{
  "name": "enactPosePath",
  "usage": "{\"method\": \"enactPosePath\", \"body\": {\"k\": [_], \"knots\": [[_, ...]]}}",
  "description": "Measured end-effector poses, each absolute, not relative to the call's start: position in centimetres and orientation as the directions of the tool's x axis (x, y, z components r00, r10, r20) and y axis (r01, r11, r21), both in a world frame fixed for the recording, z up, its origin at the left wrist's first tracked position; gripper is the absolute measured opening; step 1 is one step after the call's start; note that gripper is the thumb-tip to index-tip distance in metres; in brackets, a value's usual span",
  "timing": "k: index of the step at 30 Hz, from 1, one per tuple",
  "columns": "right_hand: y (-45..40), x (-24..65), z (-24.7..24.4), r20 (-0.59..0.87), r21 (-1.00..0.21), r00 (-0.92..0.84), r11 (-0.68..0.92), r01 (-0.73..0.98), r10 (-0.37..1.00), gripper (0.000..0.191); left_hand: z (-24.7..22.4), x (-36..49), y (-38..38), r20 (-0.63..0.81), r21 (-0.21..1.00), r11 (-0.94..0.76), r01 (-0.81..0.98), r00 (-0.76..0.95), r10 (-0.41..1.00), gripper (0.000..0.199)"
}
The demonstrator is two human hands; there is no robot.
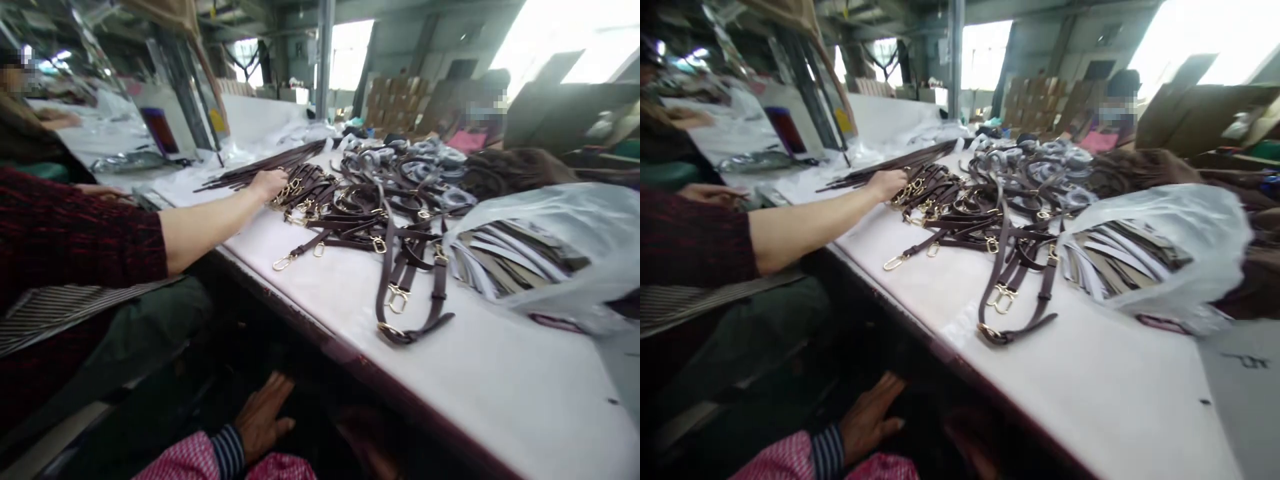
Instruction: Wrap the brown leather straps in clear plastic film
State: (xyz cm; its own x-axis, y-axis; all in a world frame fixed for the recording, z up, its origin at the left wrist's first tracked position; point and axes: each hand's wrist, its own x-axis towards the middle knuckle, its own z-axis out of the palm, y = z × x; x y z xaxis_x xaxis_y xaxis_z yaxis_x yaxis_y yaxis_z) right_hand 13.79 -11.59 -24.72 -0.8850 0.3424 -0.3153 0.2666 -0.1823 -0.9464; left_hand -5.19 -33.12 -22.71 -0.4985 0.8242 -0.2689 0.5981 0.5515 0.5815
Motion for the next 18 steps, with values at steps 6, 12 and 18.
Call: {"method": "enactPosePath", "body": {"k": [6,12,18], "knots": [[-16.1,16.1,-23.4,-0.081,-0.997,-0.957,-0.013,0.080,0.280,0.041,-20.7,0.6,-30.4,-0.331,0.767,0.368,0.526,-0.167,0.929,0.078],[-17.9,19.3,-18.0,0.102,-0.990,-0.968,0.123,-0.075,0.228,0.046,-13.6,3.1,-32.4,-0.164,0.754,0.284,0.593,-0.248,0.955,0.023],[-15.9,20.9,-11.5,0.105,-0.972,-0.945,0.233,-0.032,0.310,0.029,-6.7,3.0,-34.1,0.065,0.767,0.301,0.567,-0.534,0.843,0.018]]}}
